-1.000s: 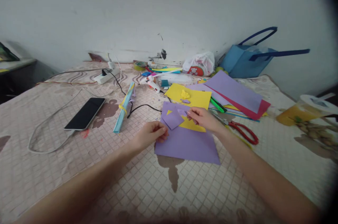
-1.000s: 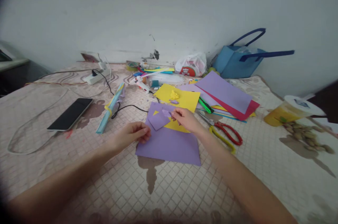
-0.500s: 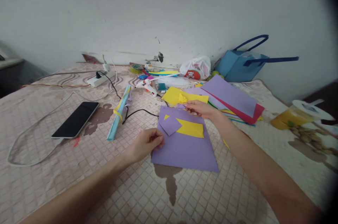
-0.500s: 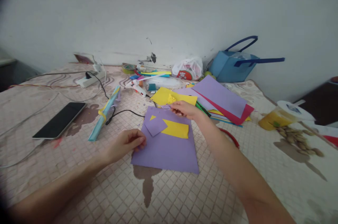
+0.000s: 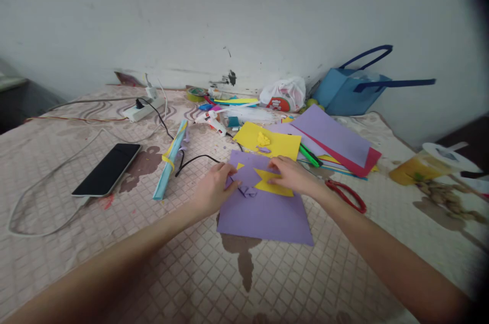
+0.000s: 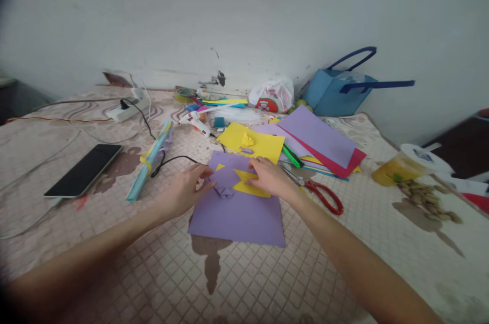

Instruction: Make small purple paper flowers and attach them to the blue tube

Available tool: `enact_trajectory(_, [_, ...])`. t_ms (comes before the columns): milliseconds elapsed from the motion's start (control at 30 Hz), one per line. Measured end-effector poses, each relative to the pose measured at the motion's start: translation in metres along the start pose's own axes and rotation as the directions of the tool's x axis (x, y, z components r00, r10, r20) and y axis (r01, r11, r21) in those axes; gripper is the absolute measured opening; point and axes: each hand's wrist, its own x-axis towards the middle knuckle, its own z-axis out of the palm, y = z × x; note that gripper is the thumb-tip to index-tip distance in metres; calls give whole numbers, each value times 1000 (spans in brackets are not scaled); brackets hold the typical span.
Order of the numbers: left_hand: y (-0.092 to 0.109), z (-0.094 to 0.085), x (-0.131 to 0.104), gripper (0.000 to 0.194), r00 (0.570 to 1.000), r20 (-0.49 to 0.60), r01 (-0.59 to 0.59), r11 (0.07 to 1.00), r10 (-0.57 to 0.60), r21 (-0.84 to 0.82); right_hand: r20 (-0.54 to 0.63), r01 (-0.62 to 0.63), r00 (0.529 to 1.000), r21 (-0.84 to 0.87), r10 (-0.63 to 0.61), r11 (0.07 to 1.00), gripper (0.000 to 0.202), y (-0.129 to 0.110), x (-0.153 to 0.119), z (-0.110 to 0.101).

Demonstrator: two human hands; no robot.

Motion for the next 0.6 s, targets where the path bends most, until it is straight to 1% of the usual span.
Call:
enact_trajectory(67, [4, 4, 3, 36, 1000, -11, -15, 993, 16, 118, 15, -19, 1000, -28, 19, 999, 30, 3, -2, 4])
enact_trajectory(133, [8, 9, 6, 53, 1000, -12, 0, 977, 3, 215, 41, -34, 999, -14, 34, 999, 28, 2, -3, 6])
enact_trajectory(200, [11, 14, 9, 61, 1000, -4, 20, 958, -19, 288, 64, -39, 997, 2, 39, 999, 23, 0, -3, 6])
enact_trajectory(300, [12, 19, 12, 58, 999, 23, 30, 937, -40, 348, 77, -48, 996, 9, 47, 999, 20, -1, -2, 4])
enact_trajectory(367, [11, 19, 13, 55, 998, 38, 35, 936, -51, 350, 65, -59, 996, 7, 59, 998, 18, 2, -2, 3])
enact_trajectory(467, [10, 18, 13, 51, 996, 57, 42, 951, -62, 306, 41, -90, 995, -3, 90, 996, 14, 10, -1, 2])
enact_trajectory(600, [10, 15, 13, 37, 994, 90, 46, 970, -70, 240, 20, -112, 993, -25, 112, 993, 12, 18, 2, -2])
